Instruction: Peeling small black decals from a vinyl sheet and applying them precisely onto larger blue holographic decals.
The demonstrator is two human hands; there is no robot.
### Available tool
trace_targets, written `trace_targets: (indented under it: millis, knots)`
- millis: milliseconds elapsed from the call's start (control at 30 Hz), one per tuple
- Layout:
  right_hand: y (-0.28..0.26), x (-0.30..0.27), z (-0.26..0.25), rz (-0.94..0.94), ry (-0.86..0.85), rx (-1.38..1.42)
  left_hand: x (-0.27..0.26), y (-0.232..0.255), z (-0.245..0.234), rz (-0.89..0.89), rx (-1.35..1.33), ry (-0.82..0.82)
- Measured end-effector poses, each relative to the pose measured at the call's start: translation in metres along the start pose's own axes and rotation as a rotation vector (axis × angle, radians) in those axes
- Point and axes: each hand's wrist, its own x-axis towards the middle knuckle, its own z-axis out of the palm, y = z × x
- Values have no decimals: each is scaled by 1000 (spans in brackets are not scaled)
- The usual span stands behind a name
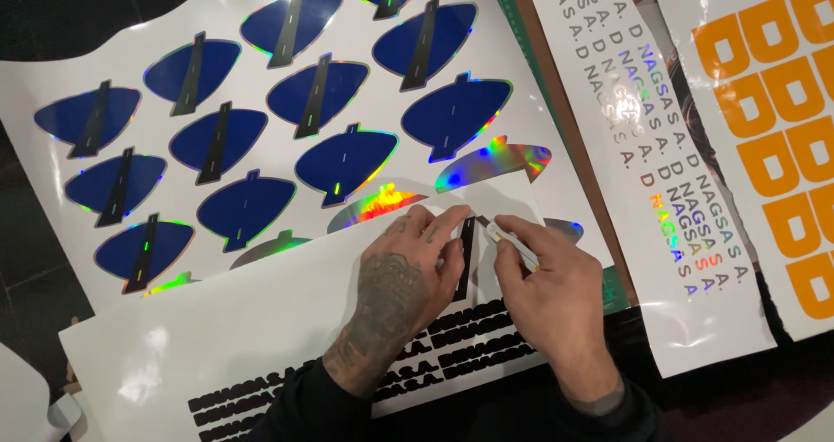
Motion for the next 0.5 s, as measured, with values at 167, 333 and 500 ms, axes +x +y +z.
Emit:
trace_targets:
  millis: [167,333,500]
  knots:
    - [0,1,-2,-49,-5,-6,1,1,-1,-11,-8,-9]
    - [-1,2,-5,-41,-33,20,4,5,-5,-18,15,-41]
    - [4,0,-3,-13,-48,43,4,5,-3,22,54,-13]
